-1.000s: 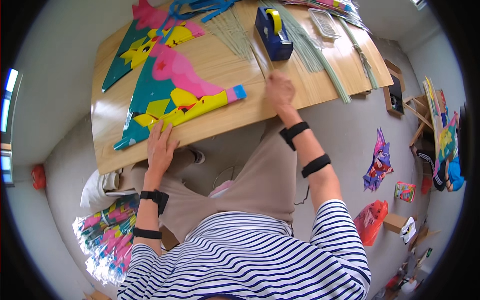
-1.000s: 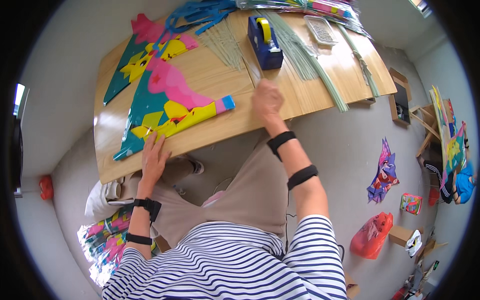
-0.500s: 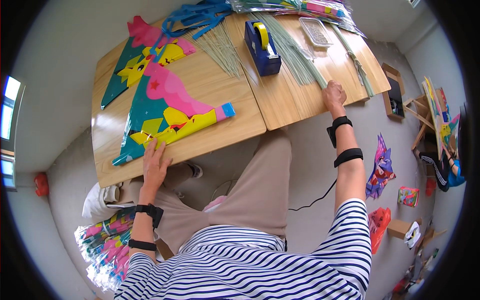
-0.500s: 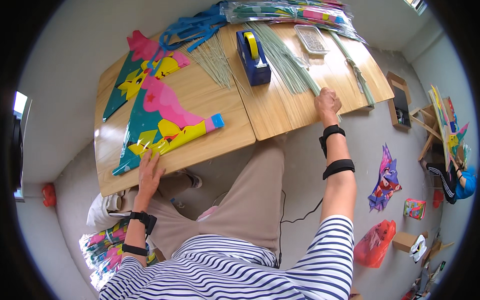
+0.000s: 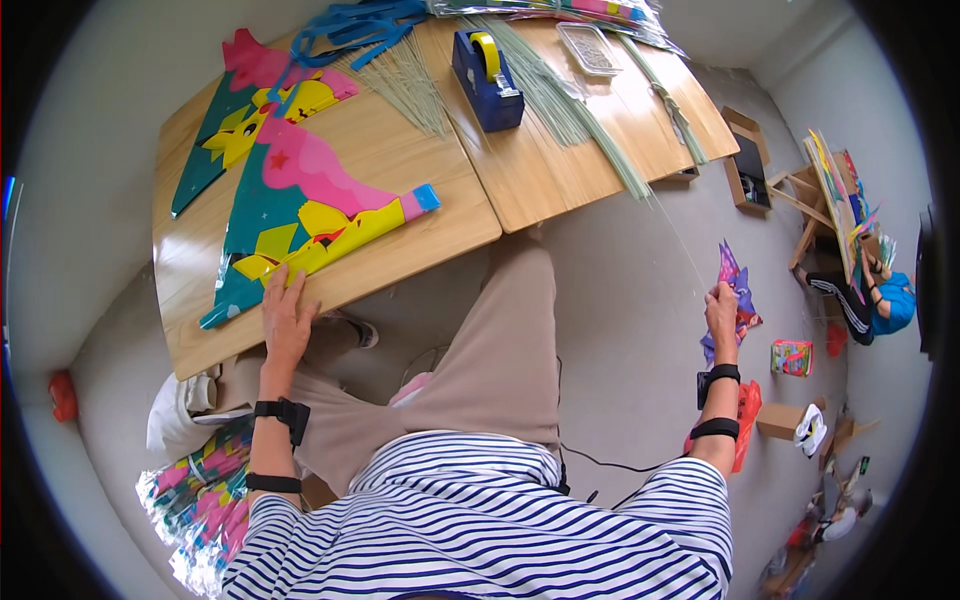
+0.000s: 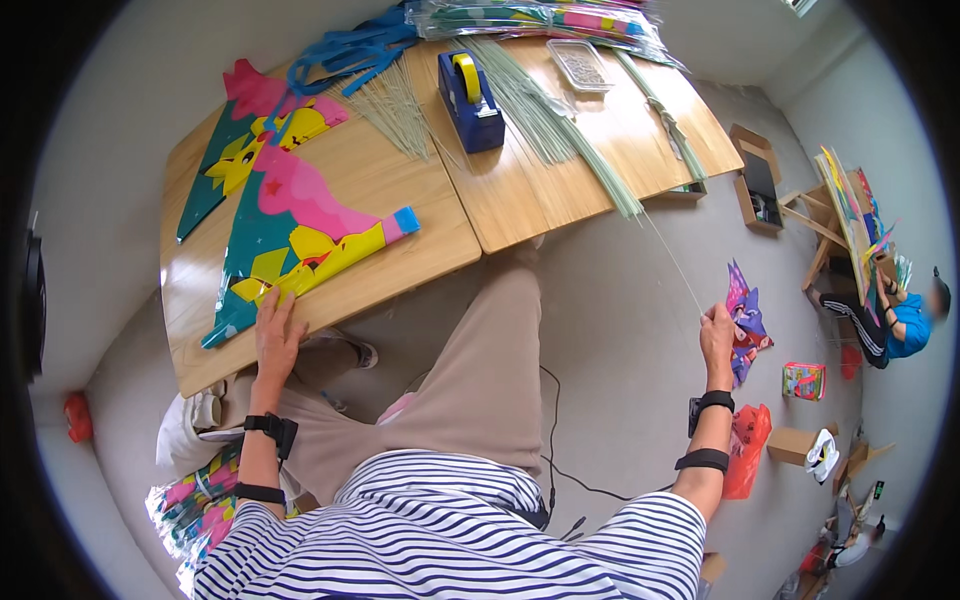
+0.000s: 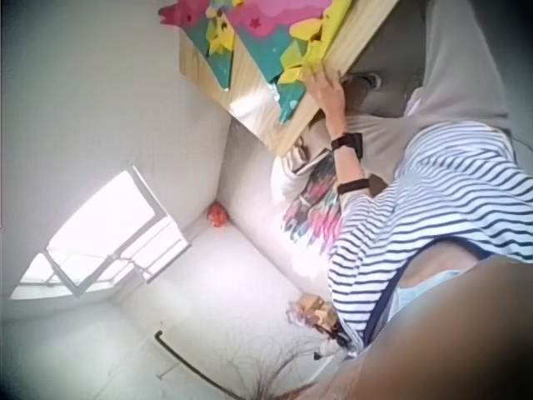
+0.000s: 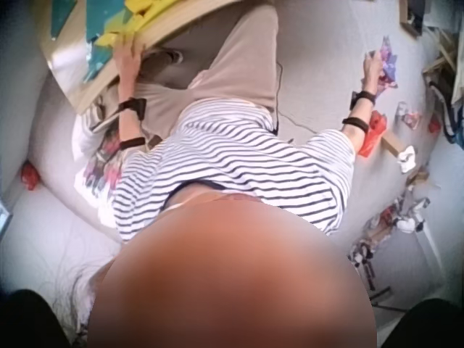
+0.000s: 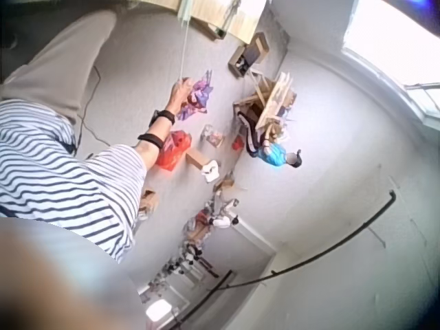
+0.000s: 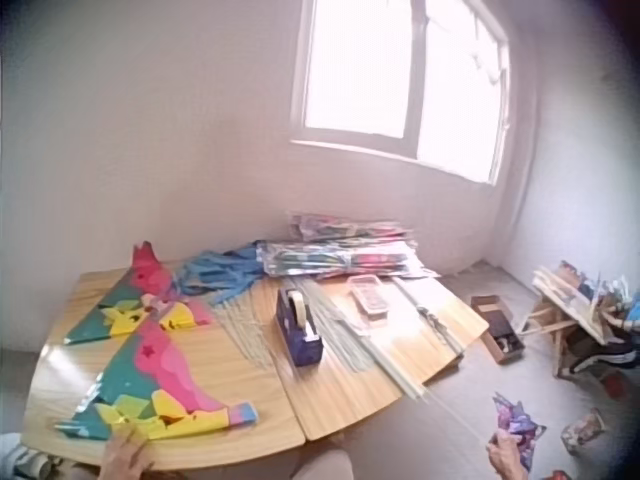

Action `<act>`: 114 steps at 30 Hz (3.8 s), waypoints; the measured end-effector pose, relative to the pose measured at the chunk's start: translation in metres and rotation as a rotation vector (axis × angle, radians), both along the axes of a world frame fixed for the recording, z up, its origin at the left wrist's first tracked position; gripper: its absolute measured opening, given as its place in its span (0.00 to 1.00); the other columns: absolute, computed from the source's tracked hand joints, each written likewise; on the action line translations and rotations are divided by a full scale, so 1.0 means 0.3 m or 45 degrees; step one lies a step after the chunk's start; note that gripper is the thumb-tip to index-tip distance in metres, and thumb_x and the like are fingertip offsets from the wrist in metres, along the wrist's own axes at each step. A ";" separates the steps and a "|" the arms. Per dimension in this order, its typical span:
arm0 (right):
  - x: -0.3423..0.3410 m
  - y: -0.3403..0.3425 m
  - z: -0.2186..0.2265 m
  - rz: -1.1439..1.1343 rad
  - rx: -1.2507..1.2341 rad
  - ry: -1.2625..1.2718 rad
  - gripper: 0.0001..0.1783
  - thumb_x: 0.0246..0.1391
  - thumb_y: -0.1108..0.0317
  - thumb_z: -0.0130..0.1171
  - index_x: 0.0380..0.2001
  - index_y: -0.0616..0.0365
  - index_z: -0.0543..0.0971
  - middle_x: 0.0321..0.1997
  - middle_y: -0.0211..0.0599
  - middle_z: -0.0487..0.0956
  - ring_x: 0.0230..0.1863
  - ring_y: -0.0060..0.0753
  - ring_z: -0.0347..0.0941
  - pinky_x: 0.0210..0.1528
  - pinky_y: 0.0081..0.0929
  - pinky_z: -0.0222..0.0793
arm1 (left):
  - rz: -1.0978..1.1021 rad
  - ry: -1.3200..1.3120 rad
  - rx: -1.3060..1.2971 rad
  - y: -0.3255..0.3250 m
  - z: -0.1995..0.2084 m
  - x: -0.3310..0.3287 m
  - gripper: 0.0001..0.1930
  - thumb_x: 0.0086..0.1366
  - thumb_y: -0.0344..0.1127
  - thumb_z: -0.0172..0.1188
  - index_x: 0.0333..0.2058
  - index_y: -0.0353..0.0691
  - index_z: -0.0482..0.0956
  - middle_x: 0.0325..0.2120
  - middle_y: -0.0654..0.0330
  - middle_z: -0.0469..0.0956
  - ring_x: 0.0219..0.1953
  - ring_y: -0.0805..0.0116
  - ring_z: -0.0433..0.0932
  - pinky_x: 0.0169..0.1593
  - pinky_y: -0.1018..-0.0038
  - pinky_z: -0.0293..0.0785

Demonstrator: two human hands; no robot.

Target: Assembling colorful plastic kites by folding and taping the material at a workbench.

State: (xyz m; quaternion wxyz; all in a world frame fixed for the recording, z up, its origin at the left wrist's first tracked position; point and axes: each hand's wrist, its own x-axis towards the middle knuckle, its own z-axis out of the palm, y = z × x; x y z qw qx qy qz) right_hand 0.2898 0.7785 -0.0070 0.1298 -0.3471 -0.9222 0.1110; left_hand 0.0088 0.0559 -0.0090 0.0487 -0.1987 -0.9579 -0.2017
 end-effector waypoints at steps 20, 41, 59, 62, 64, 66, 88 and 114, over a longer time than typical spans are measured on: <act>0.499 -0.134 -0.043 -0.775 -0.099 0.252 0.14 0.57 0.74 0.60 0.46 0.63 0.84 0.44 0.40 0.85 0.40 0.34 0.79 0.48 0.31 0.74 | 0.226 0.124 0.038 0.069 -0.001 0.022 0.28 0.55 0.43 0.69 0.55 0.42 0.78 0.62 0.44 0.66 0.64 0.43 0.63 0.67 0.55 0.59; -1.181 -1.571 0.003 1.574 -0.432 0.495 0.07 0.47 0.79 0.63 0.29 0.55 0.84 0.29 0.37 0.75 0.38 0.43 0.71 0.40 0.37 0.67 | 0.339 0.170 0.141 0.102 -0.016 0.067 0.28 0.56 0.46 0.69 0.55 0.43 0.78 0.55 0.48 0.67 0.62 0.45 0.61 0.66 0.54 0.58; -1.138 -1.556 -0.049 1.483 -0.506 0.548 0.05 0.47 0.79 0.65 0.30 0.60 0.83 0.28 0.39 0.75 0.35 0.42 0.71 0.39 0.35 0.66 | 0.307 0.148 0.147 0.092 -0.029 0.049 0.28 0.56 0.48 0.69 0.54 0.44 0.78 0.64 0.48 0.59 0.67 0.38 0.54 0.69 0.47 0.51; -1.139 -1.564 -0.049 1.502 -0.503 0.556 0.05 0.47 0.79 0.65 0.29 0.60 0.83 0.29 0.38 0.75 0.36 0.42 0.71 0.40 0.35 0.66 | 0.313 0.248 0.124 0.102 -0.032 0.054 0.29 0.53 0.47 0.71 0.53 0.45 0.80 0.62 0.49 0.61 0.65 0.39 0.55 0.67 0.51 0.57; -1.143 -1.571 -0.059 1.520 -0.477 0.553 0.05 0.47 0.79 0.65 0.29 0.59 0.83 0.29 0.38 0.76 0.36 0.42 0.71 0.40 0.35 0.66 | 0.322 0.203 0.108 0.105 -0.034 0.056 0.29 0.54 0.48 0.70 0.55 0.45 0.79 0.62 0.49 0.63 0.66 0.40 0.55 0.68 0.50 0.55; -1.146 -1.574 -0.071 1.501 -0.430 0.544 0.05 0.46 0.78 0.66 0.28 0.58 0.84 0.29 0.38 0.76 0.36 0.42 0.71 0.40 0.36 0.66 | 0.320 0.197 0.102 0.103 -0.036 0.057 0.29 0.55 0.48 0.69 0.55 0.45 0.79 0.61 0.50 0.64 0.67 0.41 0.55 0.68 0.50 0.55; -1.153 -1.575 -0.087 1.393 -0.323 0.521 0.08 0.44 0.79 0.61 0.28 0.52 0.80 0.33 0.37 0.74 0.43 0.48 0.70 0.44 0.44 0.63 | 0.275 0.154 0.032 0.088 -0.030 0.050 0.31 0.61 0.49 0.65 0.60 0.44 0.74 0.65 0.52 0.65 0.70 0.50 0.58 0.72 0.54 0.50; -1.087 -1.508 -0.013 1.683 0.445 0.535 0.05 0.43 0.73 0.59 0.27 0.59 0.79 0.36 0.39 0.74 0.46 0.45 0.69 0.53 0.48 0.64 | 0.245 0.181 0.052 0.089 0.002 0.041 0.28 0.56 0.45 0.68 0.55 0.41 0.78 0.56 0.47 0.71 0.61 0.45 0.66 0.66 0.54 0.60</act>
